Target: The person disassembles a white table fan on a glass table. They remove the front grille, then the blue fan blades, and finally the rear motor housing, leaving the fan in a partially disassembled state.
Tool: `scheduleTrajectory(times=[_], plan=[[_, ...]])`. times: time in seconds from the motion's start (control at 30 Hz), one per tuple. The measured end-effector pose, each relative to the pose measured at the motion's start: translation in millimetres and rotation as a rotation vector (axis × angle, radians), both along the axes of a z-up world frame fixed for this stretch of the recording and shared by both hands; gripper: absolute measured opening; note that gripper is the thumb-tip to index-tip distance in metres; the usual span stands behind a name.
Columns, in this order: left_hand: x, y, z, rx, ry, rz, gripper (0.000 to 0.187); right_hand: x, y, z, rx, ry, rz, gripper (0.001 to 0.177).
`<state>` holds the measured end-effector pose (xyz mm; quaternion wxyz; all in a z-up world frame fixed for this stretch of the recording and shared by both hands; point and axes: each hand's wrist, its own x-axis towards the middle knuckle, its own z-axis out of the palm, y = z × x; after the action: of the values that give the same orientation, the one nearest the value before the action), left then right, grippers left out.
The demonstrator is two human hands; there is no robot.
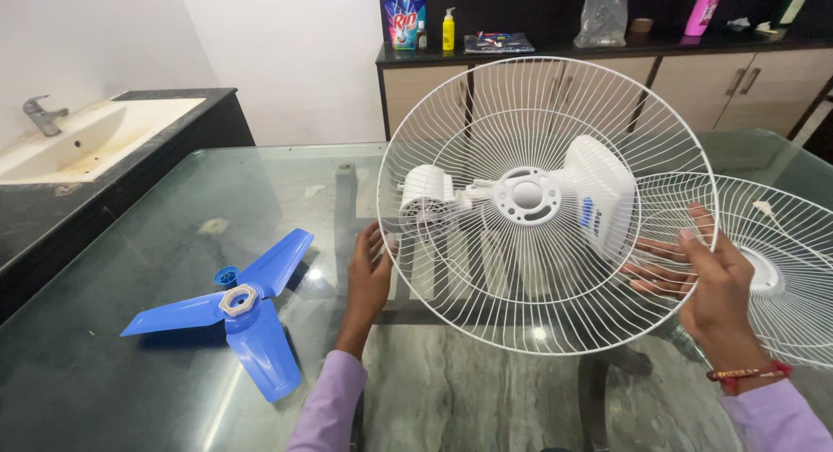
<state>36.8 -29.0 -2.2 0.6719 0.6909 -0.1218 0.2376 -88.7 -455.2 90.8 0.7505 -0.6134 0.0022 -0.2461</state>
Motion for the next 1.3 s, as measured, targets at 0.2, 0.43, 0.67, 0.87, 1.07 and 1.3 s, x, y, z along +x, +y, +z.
scheduleTrajectory(times=[0.2,0.43,0.67,0.87,1.07,1.3], plan=[[-0.3,-17.8,23.0,0.387,-0.12,0.125,0.058,-13.2,-39.3,15.2,-0.017,-0.055,-0.073,0.056],[1.0,-42.1,28.7,0.478,-0.166,0.073,0.062,-40.6,-75.2,31.8,-0.18,-0.053,-0.26,0.053],[2.8,-74.1,29.1,0.492,-0.177,0.03,0.063,-47.9,-147.1,3.0,-0.303,-0.125,-0.377,0.05],[12.3,-91.2,13.7,0.606,-0.187,0.083,0.068,-42.0,-246.7,-51.8,-0.145,-0.025,-0.335,0.073],[22.1,-92.9,-9.2,0.708,-0.208,0.179,0.074,-70.0,-267.7,-72.5,-0.205,0.06,-0.41,0.07],[11.2,-86.8,-22.2,0.858,-0.209,0.179,0.074,-61.0,-256.4,-63.6,0.072,0.068,-0.42,0.048]])
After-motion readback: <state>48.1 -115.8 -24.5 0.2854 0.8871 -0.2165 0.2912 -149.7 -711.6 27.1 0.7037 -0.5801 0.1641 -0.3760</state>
